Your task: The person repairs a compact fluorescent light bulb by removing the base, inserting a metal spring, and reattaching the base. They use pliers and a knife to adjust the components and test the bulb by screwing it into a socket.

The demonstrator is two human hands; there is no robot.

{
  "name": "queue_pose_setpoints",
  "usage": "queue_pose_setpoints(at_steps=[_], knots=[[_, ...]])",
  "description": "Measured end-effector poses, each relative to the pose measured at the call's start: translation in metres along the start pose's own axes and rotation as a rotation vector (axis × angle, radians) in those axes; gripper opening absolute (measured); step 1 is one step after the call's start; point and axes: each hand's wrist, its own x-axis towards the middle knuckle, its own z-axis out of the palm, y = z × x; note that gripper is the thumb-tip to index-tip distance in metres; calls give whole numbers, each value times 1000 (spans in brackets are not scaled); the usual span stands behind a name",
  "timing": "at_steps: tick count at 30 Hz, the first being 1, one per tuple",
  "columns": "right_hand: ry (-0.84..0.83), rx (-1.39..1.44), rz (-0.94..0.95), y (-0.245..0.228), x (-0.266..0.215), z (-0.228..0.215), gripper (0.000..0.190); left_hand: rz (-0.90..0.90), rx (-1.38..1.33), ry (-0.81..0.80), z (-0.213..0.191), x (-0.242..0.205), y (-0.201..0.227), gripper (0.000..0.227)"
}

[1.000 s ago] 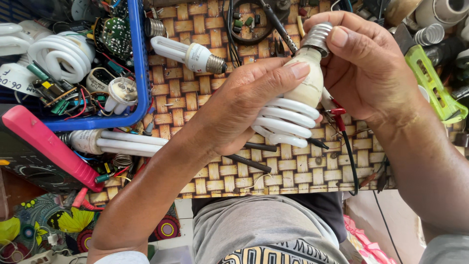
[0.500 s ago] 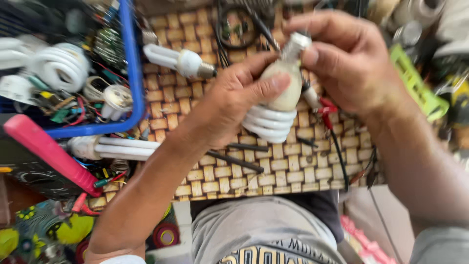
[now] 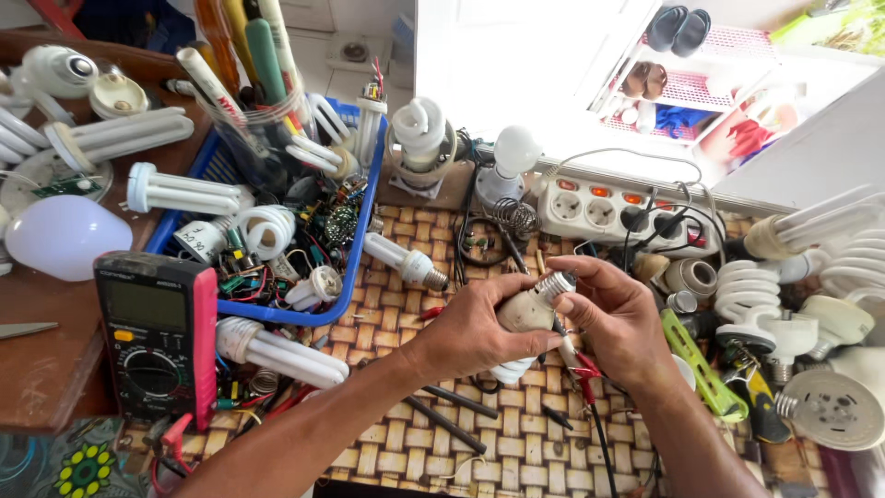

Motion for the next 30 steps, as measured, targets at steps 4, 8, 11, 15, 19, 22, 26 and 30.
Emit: queue_pose_setpoints(at_steps=[4, 8, 11, 15, 19, 22, 26, 30], knots=[[-8, 0, -52, -5, 2, 5, 39, 0, 87, 30, 0, 0, 10, 53], [-7, -44, -77, -10, 0, 9, 37, 33, 176, 48, -2, -2, 11, 54], [6, -73, -87, -8, 0, 10, 37, 72, 224, 54, -3, -2, 11, 55], [46, 1, -114, -8, 0, 19, 35, 123, 248, 78, 0, -4, 13, 55], [32, -83, -123, -13, 2, 15, 35, 133, 246, 99, 1, -4, 12, 56], [38, -111, -118, -19, 1, 16, 35, 146, 266, 82, 1, -3, 11, 55], [31, -139, -103, -21, 0, 14, 37, 157, 292, 93, 1, 1, 2, 56], [15, -160, -84, -19, 1, 10, 38, 181, 312, 98, 1, 3, 3, 55]])
